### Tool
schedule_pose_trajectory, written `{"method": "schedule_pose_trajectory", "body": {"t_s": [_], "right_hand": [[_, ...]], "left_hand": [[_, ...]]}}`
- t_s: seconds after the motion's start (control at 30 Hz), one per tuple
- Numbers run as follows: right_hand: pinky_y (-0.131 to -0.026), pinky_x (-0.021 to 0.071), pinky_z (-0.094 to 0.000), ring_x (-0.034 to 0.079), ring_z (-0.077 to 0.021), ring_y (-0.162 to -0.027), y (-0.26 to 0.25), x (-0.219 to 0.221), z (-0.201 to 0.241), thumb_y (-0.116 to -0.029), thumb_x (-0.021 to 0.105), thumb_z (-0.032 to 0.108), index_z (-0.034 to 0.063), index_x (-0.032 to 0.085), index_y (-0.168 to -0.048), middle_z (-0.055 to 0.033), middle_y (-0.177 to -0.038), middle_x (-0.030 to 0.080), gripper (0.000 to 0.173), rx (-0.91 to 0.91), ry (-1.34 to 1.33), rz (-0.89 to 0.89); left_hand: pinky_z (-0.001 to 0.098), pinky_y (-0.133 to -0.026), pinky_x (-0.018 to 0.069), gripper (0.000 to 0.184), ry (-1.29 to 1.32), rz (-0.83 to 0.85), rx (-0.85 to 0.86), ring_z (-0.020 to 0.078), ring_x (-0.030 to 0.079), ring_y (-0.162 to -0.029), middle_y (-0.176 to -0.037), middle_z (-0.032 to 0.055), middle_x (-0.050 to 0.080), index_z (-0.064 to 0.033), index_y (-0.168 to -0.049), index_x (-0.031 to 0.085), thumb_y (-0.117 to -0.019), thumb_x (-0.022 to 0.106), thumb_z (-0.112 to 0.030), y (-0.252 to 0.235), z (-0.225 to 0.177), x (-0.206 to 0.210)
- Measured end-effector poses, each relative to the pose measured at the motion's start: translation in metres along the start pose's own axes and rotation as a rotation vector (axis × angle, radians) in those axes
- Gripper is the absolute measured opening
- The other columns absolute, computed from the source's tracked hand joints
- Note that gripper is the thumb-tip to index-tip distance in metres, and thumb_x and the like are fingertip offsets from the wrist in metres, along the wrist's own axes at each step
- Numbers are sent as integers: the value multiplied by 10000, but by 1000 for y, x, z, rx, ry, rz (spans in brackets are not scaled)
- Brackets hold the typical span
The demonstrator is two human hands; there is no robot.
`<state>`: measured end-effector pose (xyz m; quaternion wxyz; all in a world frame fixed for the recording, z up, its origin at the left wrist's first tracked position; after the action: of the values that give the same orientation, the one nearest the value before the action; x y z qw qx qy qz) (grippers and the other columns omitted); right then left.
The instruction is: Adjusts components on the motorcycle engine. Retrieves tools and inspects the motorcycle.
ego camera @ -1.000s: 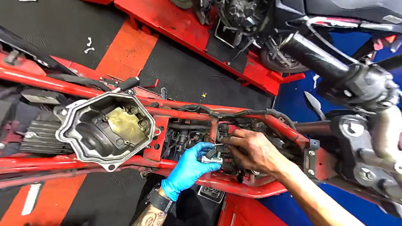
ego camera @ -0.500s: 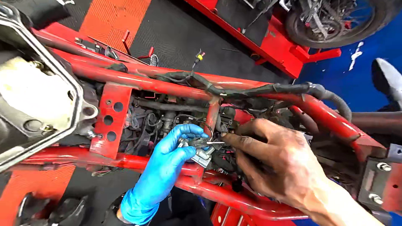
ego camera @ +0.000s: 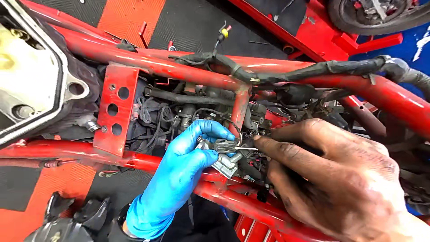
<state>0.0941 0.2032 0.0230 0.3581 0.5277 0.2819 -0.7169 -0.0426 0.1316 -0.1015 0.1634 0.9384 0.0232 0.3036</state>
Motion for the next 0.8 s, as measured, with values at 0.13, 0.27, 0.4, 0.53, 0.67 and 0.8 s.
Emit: {"method": "schedule_pose_trajectory", "body": {"t_s": [0.13, 0.27, 0.4, 0.53, 0.67, 0.8], "right_hand": [[-631, 468, -334, 637, -191, -840, 7, 5, 5, -937, 609, 224, 164, 792, -1078, -54, -982, 707, 238, -23, 28, 1], [-635, 475, -351, 648, -221, -861, 11, 8, 9, -948, 600, 193, 145, 777, -1145, -84, -1021, 711, 269, -60, 81, 2], [-627, 461, -355, 633, -217, -845, 6, 6, 6, -938, 591, 200, 162, 784, -1140, -71, -993, 696, 282, -65, 75, 47], [-702, 470, -418, 623, -266, -908, 6, 1, 0, -929, 581, 207, 165, 781, -1137, -82, -1022, 688, 291, -84, 50, 154], [-709, 449, -431, 598, -271, -895, 13, -1, -2, -932, 553, 229, 168, 780, -1103, -62, -978, 651, 291, -118, 39, 258], [-828, 484, -543, 639, -335, -988, 9, -14, -30, -1016, 491, 206, 115, 724, -1107, -108, -1035, 677, 265, -20, 52, 222]], "left_hand": [[343, -797, 593, 376, -108, 46, 23, 207, 651, -1012, -1219, 109, 634, -76, -1239, 636, -901, 478, -29, 1, -2, 3], [358, -787, 599, 383, -125, 60, -3, 220, 657, -1015, -1233, 119, 634, -75, -1245, 625, -906, 453, -31, 0, -1, 4], [364, -787, 613, 403, -124, 58, -53, 235, 682, -996, -1235, 141, 652, -66, -1285, 623, -923, 450, -27, 2, 1, 5], [390, -796, 617, 415, -104, 35, -207, 249, 696, -952, -1160, 146, 681, -93, -1346, 625, -953, 493, -65, 17, 9, 13], [411, -716, 653, 418, -104, 18, -347, 295, 730, -832, -1133, 187, 704, -97, -1386, 632, -981, 532, -78, 38, 17, 24], [364, -671, 636, 411, -117, 48, -410, 266, 719, -828, -1158, 180, 699, -75, -1358, 640, -954, 569, -74, 40, 18, 18]]}}
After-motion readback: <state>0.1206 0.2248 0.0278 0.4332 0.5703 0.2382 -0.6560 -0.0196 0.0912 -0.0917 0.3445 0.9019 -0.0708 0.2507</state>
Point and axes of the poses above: each hand's wrist, its own y-axis away from the middle knuckle, its own x-axis out of the palm, z = x × y, the point moved 8 cm from there along -y, towards the middle knuckle
